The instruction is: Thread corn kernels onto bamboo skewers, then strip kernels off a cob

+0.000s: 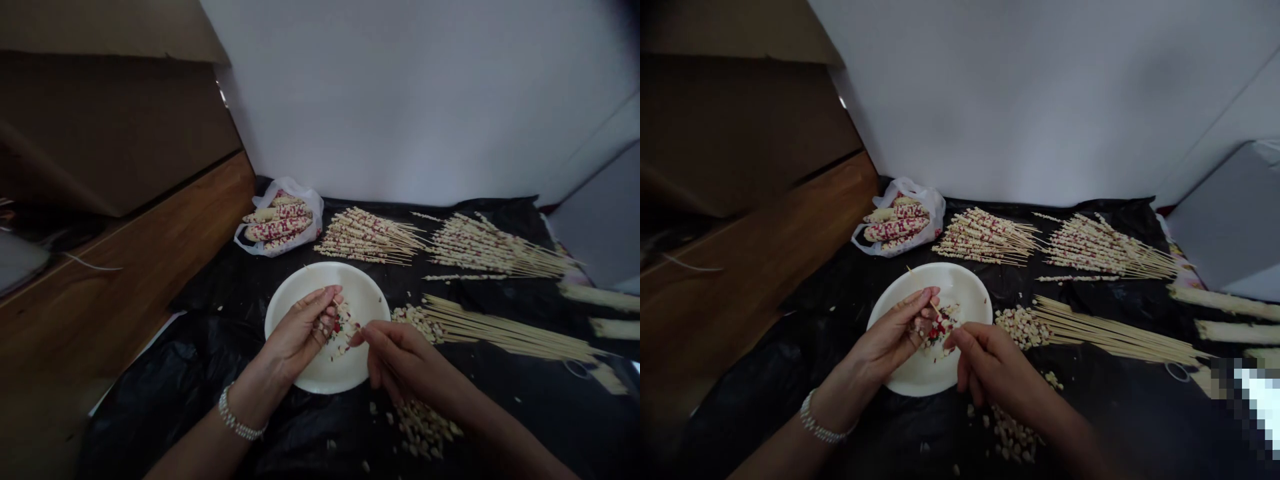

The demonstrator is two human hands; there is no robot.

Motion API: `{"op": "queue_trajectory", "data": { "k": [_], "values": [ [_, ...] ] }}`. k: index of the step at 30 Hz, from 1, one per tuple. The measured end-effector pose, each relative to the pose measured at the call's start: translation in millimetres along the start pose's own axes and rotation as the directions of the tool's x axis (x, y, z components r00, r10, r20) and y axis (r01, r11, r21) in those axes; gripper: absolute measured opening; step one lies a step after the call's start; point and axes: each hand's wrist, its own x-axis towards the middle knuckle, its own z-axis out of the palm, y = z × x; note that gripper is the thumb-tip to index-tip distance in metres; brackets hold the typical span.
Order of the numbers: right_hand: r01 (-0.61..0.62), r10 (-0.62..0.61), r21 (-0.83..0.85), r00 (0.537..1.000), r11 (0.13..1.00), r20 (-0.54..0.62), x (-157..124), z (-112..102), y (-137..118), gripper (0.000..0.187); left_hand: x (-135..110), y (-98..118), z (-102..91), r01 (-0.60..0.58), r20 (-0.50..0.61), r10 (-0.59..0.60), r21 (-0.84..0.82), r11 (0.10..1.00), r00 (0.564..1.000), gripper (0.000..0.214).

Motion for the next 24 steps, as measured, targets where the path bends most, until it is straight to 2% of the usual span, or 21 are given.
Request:
{"op": "queue_trajectory", "data": {
  "k": [2, 5, 10, 15, 21, 24],
  "values": [
    [0.023, -0.025, 0.066, 0.999, 0.998, 0.032, 1.9, -1.8, -0.1, 0.047, -1.4, -3.1, 4.2, 0.049, 0.034, -0.050, 0.036, 0.998, 0.998, 0.011],
    [0.033, -0.046, 0.183, 0.996, 0.983, 0.072, 5.6, -3.8, 1.7, 0.042, -5.8, -12.6, 11.1, 0.116, 0.076, -0.123, 0.090, 0.989, 0.990, 0.014],
    [-0.036, 0.001, 0.281, 0.992, 0.959, 0.124, 6.2, -1.4, 4.2, 0.036, -7.8, -17.5, 16.3, 0.116, 0.032, -0.118, 0.057, 0.992, 0.992, 0.015],
    [-0.075, 0.039, 0.307, 0.992, 0.949, 0.120, 2.3, 5.0, 1.4, 0.039, -3.6, -7.6, 15.6, 0.022, -0.087, -0.025, -0.026, 0.999, 0.996, 0.011],
    [-0.116, 0.070, 0.309, 0.985, 0.944, 0.158, 0.0, 6.5, -2.6, 0.038, 0.7, 6.9, 13.6, -0.005, -0.121, -0.005, -0.077, 0.997, 0.993, 0.012],
    [-0.145, 0.096, 0.289, 0.979, 0.946, 0.179, -1.4, 5.9, -2.8, 0.038, 3.8, 14.7, 10.0, 0.030, -0.107, -0.042, -0.108, 0.994, 0.993, 0.011]
  ]
}}
